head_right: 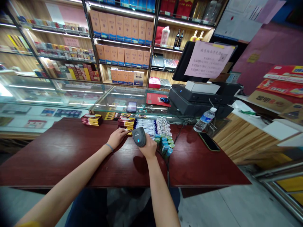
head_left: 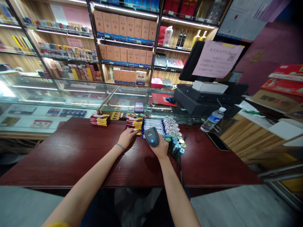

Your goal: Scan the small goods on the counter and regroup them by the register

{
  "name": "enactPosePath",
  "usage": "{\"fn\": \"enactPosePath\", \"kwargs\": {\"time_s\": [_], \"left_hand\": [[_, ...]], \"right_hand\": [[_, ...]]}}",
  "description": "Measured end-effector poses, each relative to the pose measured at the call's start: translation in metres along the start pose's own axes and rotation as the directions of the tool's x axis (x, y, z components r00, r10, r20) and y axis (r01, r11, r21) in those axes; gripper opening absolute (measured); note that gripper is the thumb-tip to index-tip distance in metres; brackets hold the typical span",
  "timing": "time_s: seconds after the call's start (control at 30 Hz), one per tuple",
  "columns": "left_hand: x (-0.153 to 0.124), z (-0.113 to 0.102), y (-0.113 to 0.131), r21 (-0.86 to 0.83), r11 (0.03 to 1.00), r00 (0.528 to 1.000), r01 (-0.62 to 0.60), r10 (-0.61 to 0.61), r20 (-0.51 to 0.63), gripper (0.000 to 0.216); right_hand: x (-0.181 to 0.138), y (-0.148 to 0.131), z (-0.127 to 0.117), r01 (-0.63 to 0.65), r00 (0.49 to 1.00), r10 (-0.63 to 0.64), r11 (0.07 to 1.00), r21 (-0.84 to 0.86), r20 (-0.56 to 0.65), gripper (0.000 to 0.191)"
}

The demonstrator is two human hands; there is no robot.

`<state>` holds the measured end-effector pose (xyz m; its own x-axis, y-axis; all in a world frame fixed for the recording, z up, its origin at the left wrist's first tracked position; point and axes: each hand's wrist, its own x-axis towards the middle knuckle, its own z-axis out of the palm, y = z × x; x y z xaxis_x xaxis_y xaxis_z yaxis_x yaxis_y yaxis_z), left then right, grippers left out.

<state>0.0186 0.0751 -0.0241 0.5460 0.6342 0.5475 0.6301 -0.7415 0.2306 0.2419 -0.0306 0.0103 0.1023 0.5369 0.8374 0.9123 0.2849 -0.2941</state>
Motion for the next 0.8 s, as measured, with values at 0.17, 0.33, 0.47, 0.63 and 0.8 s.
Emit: {"fn": "enactPosePath", "kwargs": {"time_s": [0.17, 0.33, 0.47, 0.63, 0.8], "left_hand": [[-0.006, -0.025, -0.019, 0.003, 0.998, 0.992, 0.068, -0.067, -0.109, 0.036], [-0.021, -0.071, -0.079, 0.126, 0.958, 0.946, 0.259, -0.225, -0.235, 0.037], [-0.030, -0.099, -0.130, 0.250, 0.901, 0.929, 0.356, -0.311, -0.201, 0.046], [-0.034, -0.111, -0.162, 0.390, 0.840, 0.922, 0.376, -0.381, -0.068, 0.060], [-0.033, -0.118, -0.164, 0.444, 0.835, 0.935, 0.326, -0.355, -0.019, 0.049]], "right_hand": [[0.000, 0.000, -0.001, 0.055, 0.998, -0.055, 0.998, -0.007, 0.018, 0.037], [-0.001, -0.003, 0.001, 0.119, 0.992, -0.119, 0.993, 0.016, 0.036, 0.037], [-0.004, -0.007, 0.006, 0.178, 0.981, -0.182, 0.982, 0.064, 0.059, 0.041], [-0.004, -0.010, 0.008, 0.195, 0.979, -0.200, 0.977, 0.081, 0.050, 0.042], [-0.005, -0.009, 0.008, 0.156, 0.982, -0.162, 0.986, 0.067, 0.096, 0.042]]}}
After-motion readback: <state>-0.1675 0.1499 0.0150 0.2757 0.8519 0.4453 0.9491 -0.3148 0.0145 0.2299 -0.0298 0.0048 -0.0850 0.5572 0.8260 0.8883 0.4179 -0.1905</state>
